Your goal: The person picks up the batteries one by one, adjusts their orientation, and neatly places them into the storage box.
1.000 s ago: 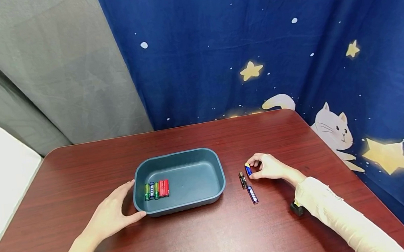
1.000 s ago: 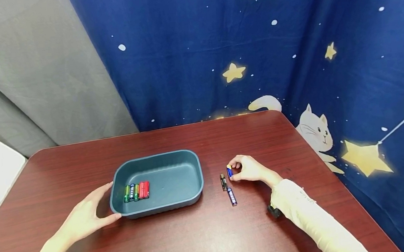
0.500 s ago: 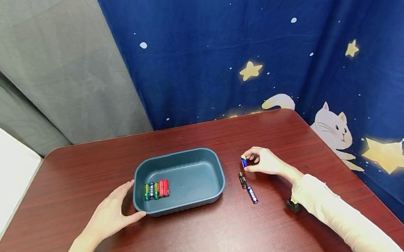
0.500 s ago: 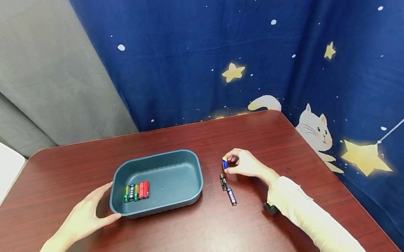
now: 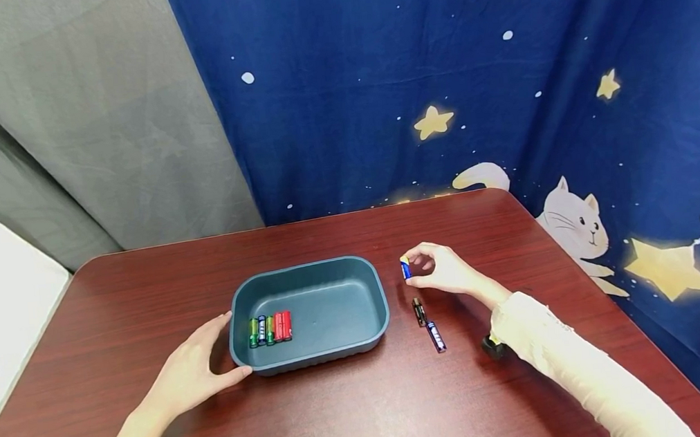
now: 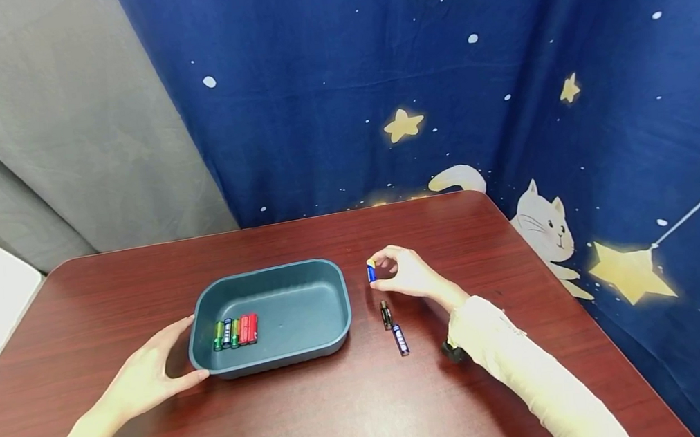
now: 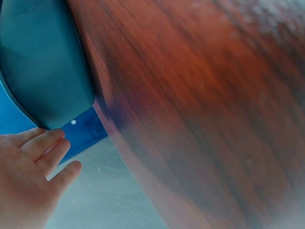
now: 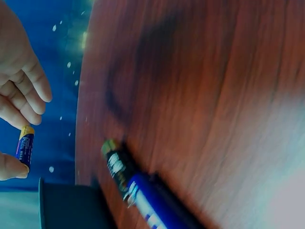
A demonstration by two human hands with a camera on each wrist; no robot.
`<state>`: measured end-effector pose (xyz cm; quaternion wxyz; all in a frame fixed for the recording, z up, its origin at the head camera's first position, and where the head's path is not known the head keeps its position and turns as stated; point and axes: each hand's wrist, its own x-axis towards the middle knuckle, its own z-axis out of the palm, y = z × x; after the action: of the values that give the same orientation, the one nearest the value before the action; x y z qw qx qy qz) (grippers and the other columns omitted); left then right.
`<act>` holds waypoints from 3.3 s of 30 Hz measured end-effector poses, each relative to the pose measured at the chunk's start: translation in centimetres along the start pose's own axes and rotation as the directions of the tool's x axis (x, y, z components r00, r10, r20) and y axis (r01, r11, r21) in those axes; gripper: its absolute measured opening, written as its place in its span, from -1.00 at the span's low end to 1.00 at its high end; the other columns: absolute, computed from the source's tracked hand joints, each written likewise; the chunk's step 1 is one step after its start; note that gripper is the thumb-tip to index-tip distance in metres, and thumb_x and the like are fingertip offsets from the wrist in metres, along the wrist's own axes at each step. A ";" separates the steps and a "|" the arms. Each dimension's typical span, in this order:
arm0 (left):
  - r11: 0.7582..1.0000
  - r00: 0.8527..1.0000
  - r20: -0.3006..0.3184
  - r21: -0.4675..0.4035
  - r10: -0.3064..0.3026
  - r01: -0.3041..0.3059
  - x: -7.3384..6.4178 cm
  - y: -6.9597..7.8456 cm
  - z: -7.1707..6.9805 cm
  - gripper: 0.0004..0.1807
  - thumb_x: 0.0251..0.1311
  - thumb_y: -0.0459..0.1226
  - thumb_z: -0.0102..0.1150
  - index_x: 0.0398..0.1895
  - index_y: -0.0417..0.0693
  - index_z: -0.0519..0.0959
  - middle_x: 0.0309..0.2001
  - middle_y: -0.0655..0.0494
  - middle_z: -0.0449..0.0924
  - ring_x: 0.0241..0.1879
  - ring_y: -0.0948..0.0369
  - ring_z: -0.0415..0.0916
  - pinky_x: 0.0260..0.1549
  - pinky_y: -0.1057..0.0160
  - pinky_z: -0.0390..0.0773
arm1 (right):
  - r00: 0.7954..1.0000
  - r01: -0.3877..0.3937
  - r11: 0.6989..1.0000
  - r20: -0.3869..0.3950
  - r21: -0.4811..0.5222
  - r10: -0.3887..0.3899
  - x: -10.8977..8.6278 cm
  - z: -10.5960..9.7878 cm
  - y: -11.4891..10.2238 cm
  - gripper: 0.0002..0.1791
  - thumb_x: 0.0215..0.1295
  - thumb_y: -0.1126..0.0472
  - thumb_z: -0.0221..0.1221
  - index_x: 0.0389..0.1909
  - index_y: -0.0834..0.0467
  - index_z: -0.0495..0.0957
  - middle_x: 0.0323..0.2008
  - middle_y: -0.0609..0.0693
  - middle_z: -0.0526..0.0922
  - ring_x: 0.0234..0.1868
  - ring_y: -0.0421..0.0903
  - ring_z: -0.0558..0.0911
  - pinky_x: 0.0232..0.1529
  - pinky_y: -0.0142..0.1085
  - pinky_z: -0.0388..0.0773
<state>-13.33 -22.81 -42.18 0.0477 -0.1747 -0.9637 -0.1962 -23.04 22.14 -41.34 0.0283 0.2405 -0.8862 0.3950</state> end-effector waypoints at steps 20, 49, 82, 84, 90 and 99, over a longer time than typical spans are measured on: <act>1.000 1.000 0.003 0.001 -0.001 0.001 0.0 -0.3 0.2 0.07 -0.21 0.32 0.19 0.29 -0.18 0.20 0.20 -0.16 0.28 0.16 -0.08 0.25 -0.02 -0.20 0.37 | 0.991 0.131 0.987 0.028 0.090 -0.134 3.4 4.3 -5.6 -0.53 -0.13 0.19 0.38 -0.11 0.19 0.54 -0.27 0.07 0.57 -0.23 -0.06 0.52 -0.17 -0.17 0.53; 1.000 1.000 -0.004 -0.004 0.009 -0.009 0.1 0.0 0.0 0.05 -0.20 0.30 0.21 0.29 -0.18 0.21 0.19 -0.16 0.30 0.15 -0.08 0.26 -0.02 -0.18 0.37 | 0.988 0.091 0.988 0.116 0.121 -0.105 5.7 11.0 -10.4 -0.52 -0.07 0.11 0.36 -0.09 0.17 0.53 -0.19 0.04 0.58 -0.14 -0.09 0.53 -0.16 -0.35 0.52; 1.000 1.000 -0.008 0.004 0.009 -0.009 0.1 -0.2 0.2 0.06 -0.20 0.31 0.20 0.29 -0.19 0.20 0.19 -0.18 0.29 0.15 -0.09 0.26 -0.04 -0.21 0.37 | 0.968 0.010 0.950 0.241 -0.312 0.069 5.8 16.2 -12.2 -0.50 -0.18 0.03 0.40 -0.18 0.17 0.58 -0.30 -0.08 0.59 -0.28 -0.27 0.51 -0.26 -0.51 0.45; 1.000 1.000 -0.012 0.004 0.012 -0.012 0.1 -0.2 0.2 0.06 -0.20 0.31 0.19 0.29 -0.18 0.20 0.19 -0.17 0.29 0.15 -0.08 0.26 -0.03 -0.20 0.37 | 0.969 0.027 0.945 0.239 -0.326 0.055 5.8 16.3 -12.1 -0.50 -0.19 0.02 0.40 -0.18 0.17 0.58 -0.31 -0.08 0.59 -0.29 -0.27 0.51 -0.27 -0.52 0.45; 1.000 1.000 -0.004 -0.003 0.007 -0.007 0.1 -0.3 0.3 0.07 -0.21 0.32 0.19 0.29 -0.17 0.20 0.20 -0.15 0.29 0.16 -0.07 0.25 -0.02 -0.20 0.36 | 0.971 0.074 0.930 0.240 -0.361 0.016 5.9 16.5 -12.0 -0.49 -0.18 0.01 0.39 -0.18 0.17 0.58 -0.29 -0.08 0.58 -0.27 -0.25 0.52 -0.28 -0.50 0.48; 1.000 1.000 0.000 0.000 0.002 -0.002 0.2 -0.3 0.3 0.07 -0.21 0.32 0.20 0.29 -0.17 0.20 0.20 -0.16 0.28 0.17 -0.07 0.24 -0.01 -0.19 0.36 | 0.970 0.072 0.926 0.242 -0.370 0.021 5.7 16.3 -12.1 -0.45 -0.17 -0.01 0.39 -0.14 0.18 0.56 -0.22 -0.05 0.57 -0.21 -0.21 0.52 -0.22 -0.47 0.49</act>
<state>-13.60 -22.94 -42.51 0.0478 -0.1756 -0.9635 -0.1961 -20.39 1.27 -42.85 -0.0287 0.2884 -0.9390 0.1853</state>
